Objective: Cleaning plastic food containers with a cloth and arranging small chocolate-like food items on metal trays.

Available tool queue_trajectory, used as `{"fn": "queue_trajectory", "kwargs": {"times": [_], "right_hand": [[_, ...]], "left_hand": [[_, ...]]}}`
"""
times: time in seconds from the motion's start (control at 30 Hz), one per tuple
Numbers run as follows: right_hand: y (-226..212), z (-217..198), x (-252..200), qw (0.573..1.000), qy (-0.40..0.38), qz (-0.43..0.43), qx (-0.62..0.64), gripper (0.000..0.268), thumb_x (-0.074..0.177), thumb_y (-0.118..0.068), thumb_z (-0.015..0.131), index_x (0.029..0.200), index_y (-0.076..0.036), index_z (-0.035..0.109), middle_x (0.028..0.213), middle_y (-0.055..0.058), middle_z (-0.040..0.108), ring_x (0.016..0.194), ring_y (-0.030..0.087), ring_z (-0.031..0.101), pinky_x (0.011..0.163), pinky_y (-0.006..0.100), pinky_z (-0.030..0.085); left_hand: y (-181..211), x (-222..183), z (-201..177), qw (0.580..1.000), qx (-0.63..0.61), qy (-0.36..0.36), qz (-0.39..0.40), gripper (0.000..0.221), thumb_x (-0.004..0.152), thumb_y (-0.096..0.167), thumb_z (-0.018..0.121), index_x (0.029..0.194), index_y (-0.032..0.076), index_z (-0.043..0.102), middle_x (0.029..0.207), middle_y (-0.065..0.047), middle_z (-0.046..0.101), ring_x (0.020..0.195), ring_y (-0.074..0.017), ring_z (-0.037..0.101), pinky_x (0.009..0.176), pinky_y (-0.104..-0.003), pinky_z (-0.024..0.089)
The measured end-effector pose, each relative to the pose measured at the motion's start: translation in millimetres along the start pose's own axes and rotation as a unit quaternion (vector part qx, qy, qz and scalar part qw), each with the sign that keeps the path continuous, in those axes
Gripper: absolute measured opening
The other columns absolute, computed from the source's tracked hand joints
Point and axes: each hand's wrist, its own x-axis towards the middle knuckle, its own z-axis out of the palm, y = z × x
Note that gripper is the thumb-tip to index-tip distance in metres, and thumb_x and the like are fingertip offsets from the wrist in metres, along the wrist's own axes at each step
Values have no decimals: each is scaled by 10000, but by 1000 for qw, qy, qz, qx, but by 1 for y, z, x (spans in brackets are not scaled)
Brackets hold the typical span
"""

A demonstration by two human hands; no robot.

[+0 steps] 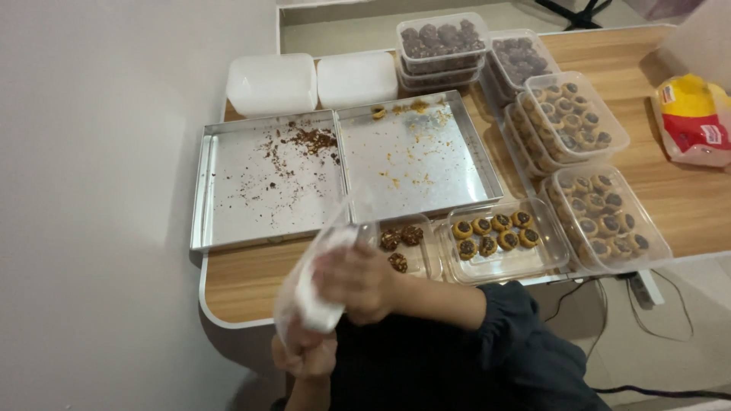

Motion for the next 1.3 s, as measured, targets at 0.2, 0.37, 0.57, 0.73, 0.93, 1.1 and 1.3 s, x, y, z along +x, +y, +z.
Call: {"fn": "queue_trajectory", "kwargs": {"times": [0.2,0.37,0.57,0.73,0.93,1.1,1.3], "right_hand": [[-5,-10,-6,985,13,154,71,547,1117,-136,385,1589,47,179,1666,252,156,1593,373,161,1377,499,165],[-18,-7,-25,999,-30,-1,14,303,998,-179,531,1188,-12,697,1257,242,672,1176,395,657,1004,534,531],[-18,-20,-21,989,-122,-42,75,402,1081,-173,363,1264,-45,696,1359,131,669,1267,275,663,1024,387,496],[-6,-5,-69,995,-62,79,-29,425,919,-19,517,1332,71,567,1369,279,601,1328,403,570,1159,555,469],[-5,-28,-22,974,-35,219,36,546,1143,-194,411,1595,15,187,1671,229,167,1595,361,179,1386,480,195],[-13,-30,11,996,-62,58,7,423,1102,-170,424,1485,9,422,1540,241,422,1476,375,412,1282,488,281],[-2,-17,-7,990,-38,133,14,465,1104,-148,502,1526,-7,368,1597,212,355,1528,351,326,1324,492,280]], "left_hand": [[-184,-69,-92,751,-635,-146,-106,353,791,-291,272,1047,-110,435,1176,-62,531,1074,-50,522,1021,-161,446],[-134,-59,-41,882,-453,-123,-39,317,904,-149,298,1189,-47,392,1246,-161,520,1101,-203,561,1003,-295,508],[77,55,86,985,-132,-86,68,329,1074,64,332,1402,45,327,1351,-310,506,1142,-431,625,974,-493,606],[162,103,162,978,-54,16,203,335,1139,204,481,1467,193,548,1322,-262,606,1186,-474,652,971,-654,654],[104,62,137,983,57,53,165,324,1088,179,512,1363,17,568,1170,-220,611,1066,-367,657,918,-494,617],[98,51,125,992,-115,38,-40,469,1054,209,417,1446,-43,363,1386,-190,364,1277,-320,397,1083,-451,360],[82,40,112,991,-128,40,22,524,996,132,606,1429,-104,425,1420,-387,474,1296,-497,526,1089,-631,486]]}}
